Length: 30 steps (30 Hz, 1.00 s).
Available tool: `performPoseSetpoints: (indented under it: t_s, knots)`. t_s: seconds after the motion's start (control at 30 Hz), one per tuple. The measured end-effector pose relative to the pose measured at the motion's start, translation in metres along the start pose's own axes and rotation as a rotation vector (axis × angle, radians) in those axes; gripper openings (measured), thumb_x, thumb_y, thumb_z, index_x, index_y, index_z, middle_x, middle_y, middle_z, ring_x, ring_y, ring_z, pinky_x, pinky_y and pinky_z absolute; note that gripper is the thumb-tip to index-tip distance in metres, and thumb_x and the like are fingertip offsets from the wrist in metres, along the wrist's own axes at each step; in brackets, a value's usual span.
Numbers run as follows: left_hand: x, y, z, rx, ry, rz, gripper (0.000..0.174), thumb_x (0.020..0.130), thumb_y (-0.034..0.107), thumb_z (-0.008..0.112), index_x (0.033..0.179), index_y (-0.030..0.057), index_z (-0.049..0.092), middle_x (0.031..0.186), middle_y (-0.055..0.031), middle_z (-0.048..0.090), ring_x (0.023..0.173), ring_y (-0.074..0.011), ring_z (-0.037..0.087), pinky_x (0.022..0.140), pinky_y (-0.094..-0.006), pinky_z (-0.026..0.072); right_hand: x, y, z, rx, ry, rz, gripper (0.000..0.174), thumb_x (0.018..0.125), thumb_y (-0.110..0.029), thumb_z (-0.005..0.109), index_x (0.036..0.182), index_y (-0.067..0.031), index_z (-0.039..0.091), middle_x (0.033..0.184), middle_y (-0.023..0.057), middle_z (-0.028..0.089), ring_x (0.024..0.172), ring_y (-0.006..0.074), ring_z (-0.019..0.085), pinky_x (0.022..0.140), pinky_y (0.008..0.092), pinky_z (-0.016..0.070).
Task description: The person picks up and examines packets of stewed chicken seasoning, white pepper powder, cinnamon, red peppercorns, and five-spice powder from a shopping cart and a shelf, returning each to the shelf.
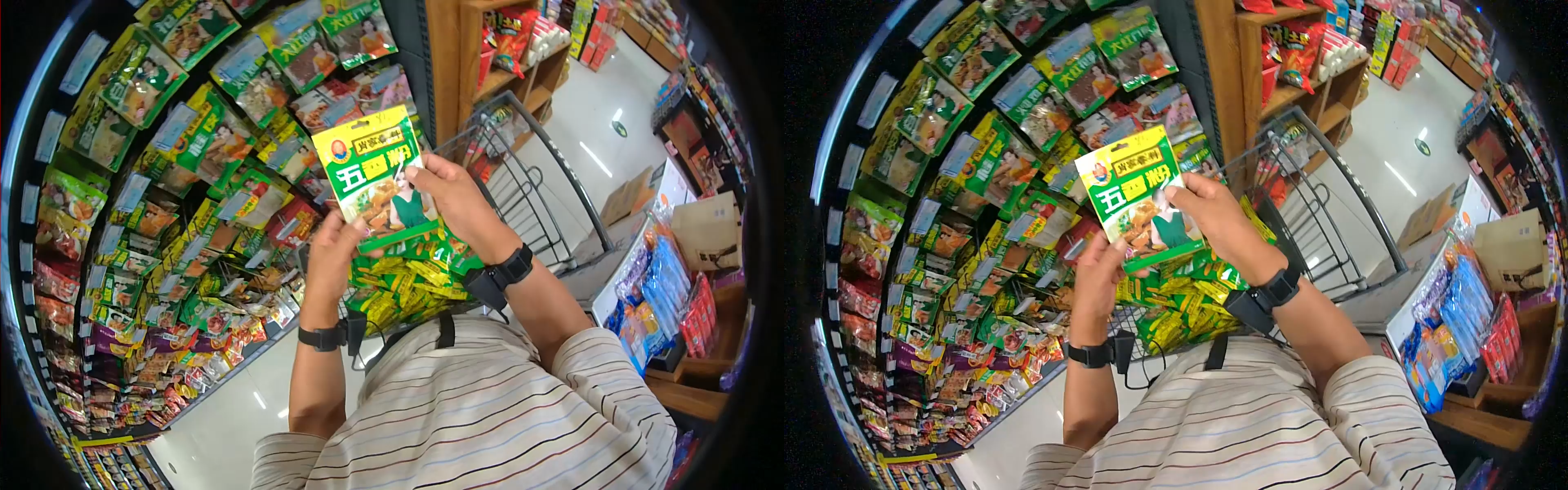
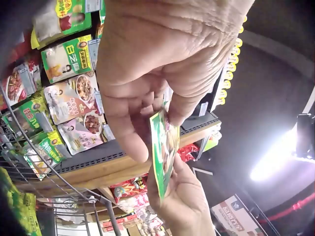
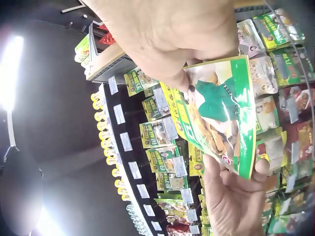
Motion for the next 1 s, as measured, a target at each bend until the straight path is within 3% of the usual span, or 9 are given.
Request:
performPoseSetpoints:
  t_s: [0.07, 0.1, 0.23, 0.3, 0.43, 0.57, 0.73, 0.83, 1.0]
  knots:
    - [-0.005, -0.004, -0.015, 0.072, 0.065, -0.01, 0.031, 0.098, 0.02, 0.057, 0.123, 0.0027, 0.055, 0.111, -0.0064, 0.066, 0.093, -0.0169, 0.068, 0.065, -0.0286, 0.0569, 0.009, 0.013, 0.0, -0.085, -0.027, -0.054, 0.02, 0.098, -0.016, 0.058, 0.109, -0.0003, 0.063, 0.095, -0.0009, 0.064, 0.087, 0.0066, 0.058, 0.076, 0.0241, 0.0484]
    - [-0.007, -0.002, -0.019, 0.101, 0.08, -0.006, 0.029, 0.098, 0.02, 0.057, 0.122, 0.0032, 0.056, 0.11, -0.0059, 0.067, 0.093, -0.0169, 0.068, 0.065, -0.0283, 0.0566, 0.009, 0.013, 0.009, 0.016, -0.025, -0.062, 0.02, 0.098, -0.015, 0.057, 0.11, -0.0003, 0.062, 0.098, -0.0005, 0.064, 0.088, 0.0066, 0.058, 0.077, 0.0241, 0.049]
    - [-0.015, 0.008, -0.032, 0.128, 0.093, -0.029, 0.026, 0.1, 0.021, 0.055, 0.119, 0.0047, 0.057, 0.105, -0.0046, 0.067, 0.093, -0.0161, 0.068, 0.062, -0.0266, 0.0546, 0.003, 0.009, 0.036, 0.031, -0.052, 0.011, 0.022, 0.1, -0.017, 0.056, 0.113, -0.001, 0.062, 0.099, -0.0008, 0.064, 0.088, 0.0062, 0.058, 0.076, 0.0237, 0.0497]
    - [-0.017, 0.009, -0.043, 0.143, 0.092, 0.014, 0.024, 0.101, 0.023, 0.054, 0.117, 0.0058, 0.057, 0.102, -0.0037, 0.067, 0.087, -0.013, 0.066, 0.06, -0.025, 0.0525, 0.001, 0.006, 0.048, -0.111, -0.093, 0.025, 0.023, 0.1, -0.019, 0.056, 0.115, -0.0014, 0.06, 0.1, -0.001, 0.064, 0.088, 0.006, 0.058, 0.076, 0.024, 0.0499]
    - [-0.02, 0.027, -0.05, 0.135, 0.122, 0.07, 0.024, 0.102, 0.027, 0.054, 0.113, 0.0058, 0.058, 0.098, -0.0032, 0.066, 0.081, -0.0091, 0.062, 0.059, -0.0237, 0.0505, -0.007, -0.002, 0.08, -0.044, -0.217, 0.045, 0.031, 0.099, -0.014, 0.058, 0.128, -0.0019, 0.055, 0.115, 0.0017, 0.064, 0.1, 0.0086, 0.061, 0.089, 0.0265, 0.0495]
    - [-0.023, 0.036, -0.057, 0.138, 0.147, 0.104, 0.026, 0.101, 0.027, 0.055, 0.115, 0.0055, 0.057, 0.101, -0.0046, 0.067, 0.079, -0.0107, 0.064, 0.058, -0.0238, 0.0502, -0.003, -0.001, 0.09, -0.047, -0.243, 0.031, 0.033, 0.1, -0.014, 0.057, 0.13, -0.0025, 0.053, 0.118, 0.0023, 0.064, 0.103, 0.0095, 0.061, 0.091, 0.0278, 0.0491]
    - [-0.026, 0.051, -0.052, 0.179, 0.082, 0.094, 0.03, 0.1, 0.029, 0.058, 0.119, 0.0049, 0.056, 0.1, -0.0057, 0.069, 0.069, -0.0111, 0.064, 0.059, -0.0225, 0.0498, 0.007, -0.011, 0.099, -0.097, -0.225, -0.052, 0.034, 0.1, -0.014, 0.057, 0.131, -0.0016, 0.052, 0.119, 0.0017, 0.063, 0.104, 0.0091, 0.06, 0.092, 0.028, 0.0489]
    - [-0.024, 0.061, -0.054, 0.22, 0.079, 0.132, 0.028, 0.101, 0.028, 0.055, 0.117, 0.0047, 0.056, 0.099, -0.0064, 0.069, 0.07, -0.01, 0.064, 0.057, -0.0216, 0.0482, 0.011, -0.019, 0.105, -0.106, -0.227, -0.087, 0.034, 0.101, -0.013, 0.054, 0.133, -0.0016, 0.051, 0.119, 0.0025, 0.063, 0.103, 0.0089, 0.06, 0.091, 0.0275, 0.0497]
    - [-0.021, 0.077, -0.063, 0.278, 0.17, 0.202, 0.03, 0.101, 0.029, 0.057, 0.119, 0.0051, 0.056, 0.092, -0.0034, 0.067, 0.063, -0.0078, 0.061, 0.054, -0.0208, 0.0481, 0.016, -0.027, 0.111, -0.154, -0.287, -0.065, 0.039, 0.101, -0.015, 0.053, 0.138, -0.0034, 0.048, 0.121, 0.002, 0.061, 0.104, 0.0101, 0.06, 0.084, 0.0278, 0.0523]
Point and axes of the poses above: each hand's wrist, its own x-axis towards the middle knuckle, its own z-axis out of the palm, y = z × x, the point moved 10 cm from there along x, towards the middle knuckle
